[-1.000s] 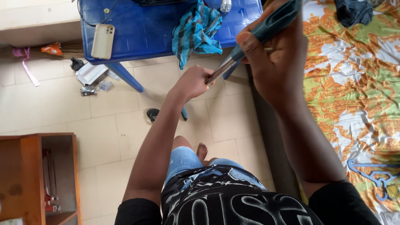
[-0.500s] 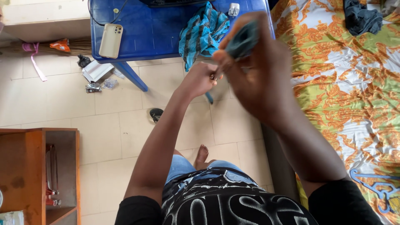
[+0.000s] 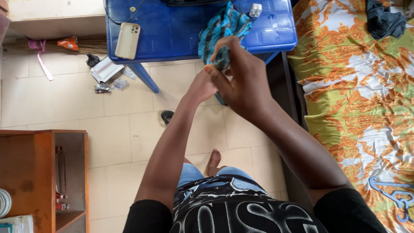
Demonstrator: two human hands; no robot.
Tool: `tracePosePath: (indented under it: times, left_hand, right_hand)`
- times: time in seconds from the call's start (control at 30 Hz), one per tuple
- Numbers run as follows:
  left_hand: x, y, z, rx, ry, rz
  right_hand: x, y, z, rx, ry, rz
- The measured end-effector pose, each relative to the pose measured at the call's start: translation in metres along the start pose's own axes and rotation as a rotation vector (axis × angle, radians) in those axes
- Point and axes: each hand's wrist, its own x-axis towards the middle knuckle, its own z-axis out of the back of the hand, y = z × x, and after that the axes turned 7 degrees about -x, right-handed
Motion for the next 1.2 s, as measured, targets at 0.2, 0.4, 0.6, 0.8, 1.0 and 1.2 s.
tracePosePath:
  times: [0.2, 0.4, 0.6, 0.8, 1.0, 1.2]
  left_hand:
    - [-0.019, 0.041, 0.041, 0.113, 0.049, -0.046]
    - [-0.051, 0.003, 0.118, 0.142, 0.128, 0.064]
    - [-0.070, 0.007, 0.169, 0.177, 0.171, 0.030]
    - [-0.086, 0.005, 0.196, 0.180, 0.156, -0.095]
    - [-0.094, -0.007, 0.213, 0.247, 0.172, -0.090]
    - [-0.097, -0.008, 0.212, 0.249, 0.162, -0.163]
  right_hand:
    - [0.016, 0.029, -0.021, 0.109, -0.025, -0.044]
    - [0.041, 0.055, -0.055, 0.167, -0.085, -0.043]
    - [0.061, 0.098, -0.085, 0.286, -0.096, -0.099]
    - [0.062, 0.125, -0.093, 0.253, -0.129, -0.068]
    - [0.071, 0.153, -0.089, 0.205, -0.105, -0.056]
    - [0.063, 0.164, -0.094, 0.144, -0.110, -0.026]
